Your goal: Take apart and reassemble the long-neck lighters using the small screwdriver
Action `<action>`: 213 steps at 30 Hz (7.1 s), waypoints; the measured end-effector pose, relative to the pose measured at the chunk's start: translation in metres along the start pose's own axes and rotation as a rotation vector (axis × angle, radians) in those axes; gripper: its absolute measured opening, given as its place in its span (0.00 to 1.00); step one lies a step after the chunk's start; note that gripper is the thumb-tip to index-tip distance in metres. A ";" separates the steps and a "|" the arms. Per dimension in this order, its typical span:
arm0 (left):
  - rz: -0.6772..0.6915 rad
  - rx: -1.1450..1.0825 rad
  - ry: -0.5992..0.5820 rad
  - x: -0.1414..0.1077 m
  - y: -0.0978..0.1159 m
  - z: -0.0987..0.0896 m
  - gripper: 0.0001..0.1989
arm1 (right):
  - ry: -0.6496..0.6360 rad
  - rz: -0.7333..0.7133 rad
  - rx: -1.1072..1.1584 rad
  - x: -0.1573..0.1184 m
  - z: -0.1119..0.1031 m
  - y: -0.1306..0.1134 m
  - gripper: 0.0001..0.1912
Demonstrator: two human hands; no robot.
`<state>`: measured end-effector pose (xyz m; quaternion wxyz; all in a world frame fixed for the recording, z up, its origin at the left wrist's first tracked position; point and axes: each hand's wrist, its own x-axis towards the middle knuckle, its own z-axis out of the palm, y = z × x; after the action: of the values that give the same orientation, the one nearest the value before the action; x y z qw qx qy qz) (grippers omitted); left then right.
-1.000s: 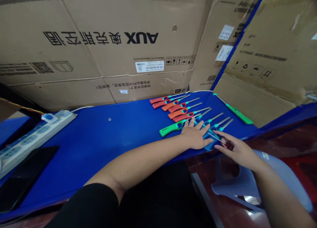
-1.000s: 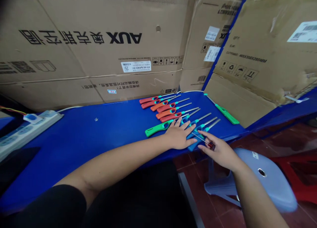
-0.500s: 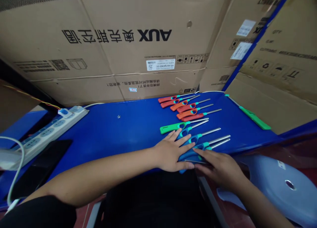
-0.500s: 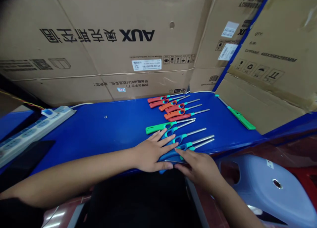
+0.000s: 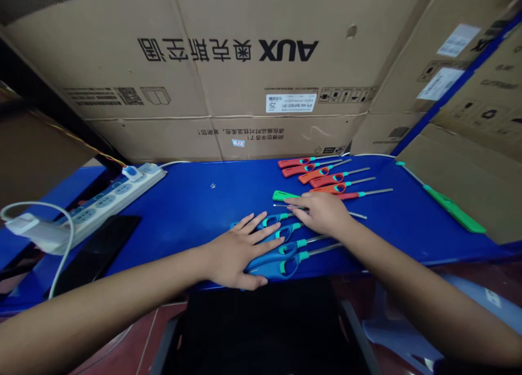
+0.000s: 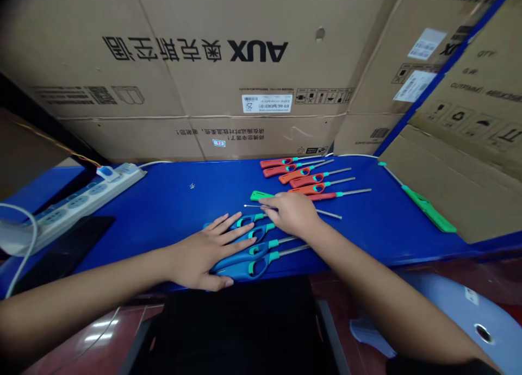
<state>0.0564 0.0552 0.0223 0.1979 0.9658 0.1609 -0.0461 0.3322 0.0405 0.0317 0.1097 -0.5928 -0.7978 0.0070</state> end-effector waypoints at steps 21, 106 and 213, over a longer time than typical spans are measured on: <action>-0.049 0.023 -0.023 -0.002 -0.052 -0.024 0.46 | 0.015 0.110 0.138 -0.049 -0.017 0.117 0.22; -0.301 -0.350 1.170 0.018 -0.065 0.000 0.18 | 0.563 -0.476 0.109 0.034 -0.017 -0.059 0.19; -0.235 -0.120 1.103 0.019 -0.058 0.003 0.20 | 0.438 -0.178 0.457 0.056 0.022 -0.074 0.04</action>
<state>0.0553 0.1102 -0.0050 0.1328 0.8095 0.3494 0.4528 0.2430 0.0744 0.0298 0.4092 -0.4682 -0.7817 0.0485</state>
